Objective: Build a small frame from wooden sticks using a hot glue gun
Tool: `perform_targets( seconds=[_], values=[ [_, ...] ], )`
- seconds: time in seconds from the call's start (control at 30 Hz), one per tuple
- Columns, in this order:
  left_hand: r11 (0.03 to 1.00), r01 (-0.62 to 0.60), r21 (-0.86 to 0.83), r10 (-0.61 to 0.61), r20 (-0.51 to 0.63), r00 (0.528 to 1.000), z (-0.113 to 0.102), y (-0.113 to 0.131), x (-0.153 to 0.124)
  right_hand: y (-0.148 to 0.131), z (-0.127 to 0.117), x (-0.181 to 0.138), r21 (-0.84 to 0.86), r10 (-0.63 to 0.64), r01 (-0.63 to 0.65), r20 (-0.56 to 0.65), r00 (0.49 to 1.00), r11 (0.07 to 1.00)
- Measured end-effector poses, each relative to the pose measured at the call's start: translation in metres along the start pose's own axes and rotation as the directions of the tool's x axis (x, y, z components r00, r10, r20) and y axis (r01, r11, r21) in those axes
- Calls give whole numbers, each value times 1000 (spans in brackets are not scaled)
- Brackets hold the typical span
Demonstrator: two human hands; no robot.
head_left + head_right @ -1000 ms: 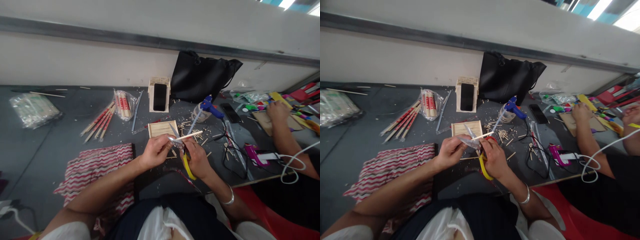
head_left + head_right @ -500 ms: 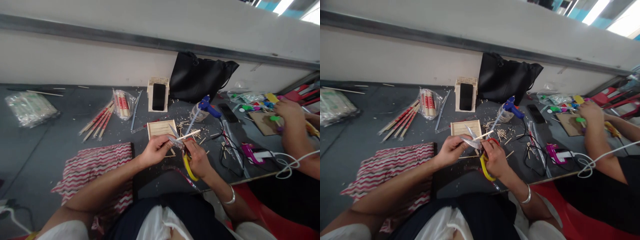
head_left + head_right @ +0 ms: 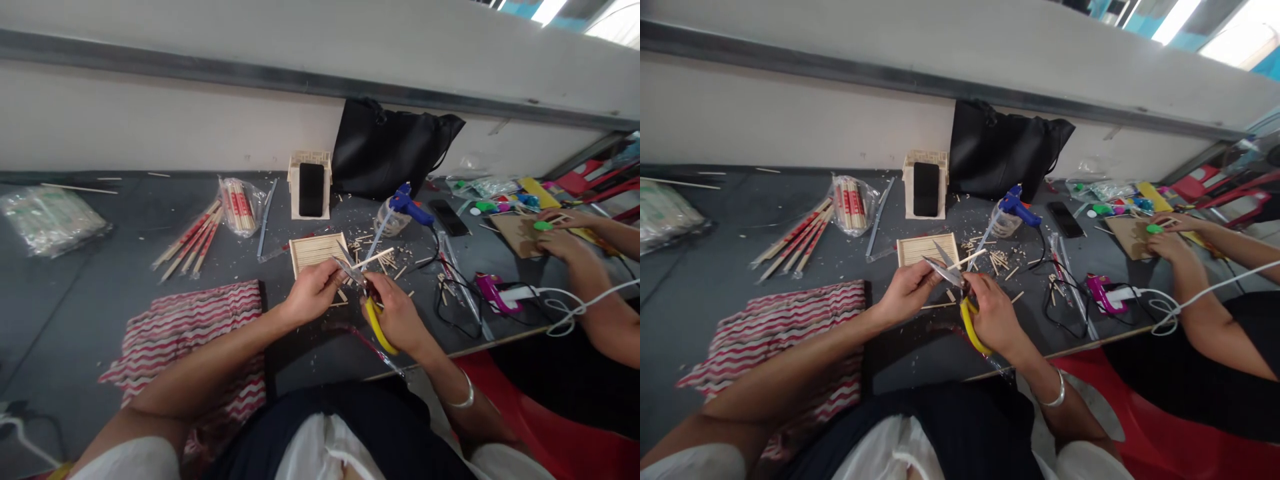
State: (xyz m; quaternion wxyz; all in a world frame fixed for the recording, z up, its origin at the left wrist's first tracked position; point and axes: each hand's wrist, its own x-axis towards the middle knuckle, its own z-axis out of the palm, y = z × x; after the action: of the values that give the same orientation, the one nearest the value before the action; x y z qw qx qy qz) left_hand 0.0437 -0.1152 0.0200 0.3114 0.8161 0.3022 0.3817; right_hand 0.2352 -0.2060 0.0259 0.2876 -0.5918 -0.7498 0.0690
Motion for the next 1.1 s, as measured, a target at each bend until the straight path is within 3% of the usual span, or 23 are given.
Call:
perform_targets(
  seconds=[0.07,0.2,0.3,0.47,0.53,0.6,0.63,0.7,0.77,0.9,1.0,1.1],
  values=[
    [993,-27,119,38,-90,995,-9,-5,5,0,-2,-10,9,47,-47,11,999,999],
    [977,11,213,65,-346,936,-44,-10,18,17,-9,-33,-43,106,-103,83,991,994],
    [948,-41,315,134,-280,951,-61,-6,21,40,-17,-39,-158,88,-53,227,970,986],
    [818,-255,516,341,-77,937,-57,6,14,57,-37,-28,-211,-31,137,440,898,968],
    [762,-302,572,391,-34,920,-53,9,12,47,-43,-20,-229,-118,206,348,930,951],
    [716,-329,616,415,3,910,-50,12,10,30,-45,-8,-253,-230,246,89,969,936],
    [696,-343,631,426,22,904,-49,13,9,20,-45,-2,-255,-282,260,-54,958,932],
    [671,-372,642,442,57,895,-47,16,8,2,-42,14,-343,-410,311,-269,872,886],
    [660,-400,636,456,85,886,-44,17,7,-9,-35,29,-430,-463,324,-272,844,842],
    [643,-411,647,461,103,882,-40,15,6,-9,-18,50,-489,-495,410,-53,867,770],
    [651,-383,655,425,104,899,-38,11,7,-5,-12,52,-472,-423,376,6,906,798],
    [668,-375,644,398,117,910,-36,10,7,-6,-10,48,-445,-394,342,-28,919,828]
  ],
)
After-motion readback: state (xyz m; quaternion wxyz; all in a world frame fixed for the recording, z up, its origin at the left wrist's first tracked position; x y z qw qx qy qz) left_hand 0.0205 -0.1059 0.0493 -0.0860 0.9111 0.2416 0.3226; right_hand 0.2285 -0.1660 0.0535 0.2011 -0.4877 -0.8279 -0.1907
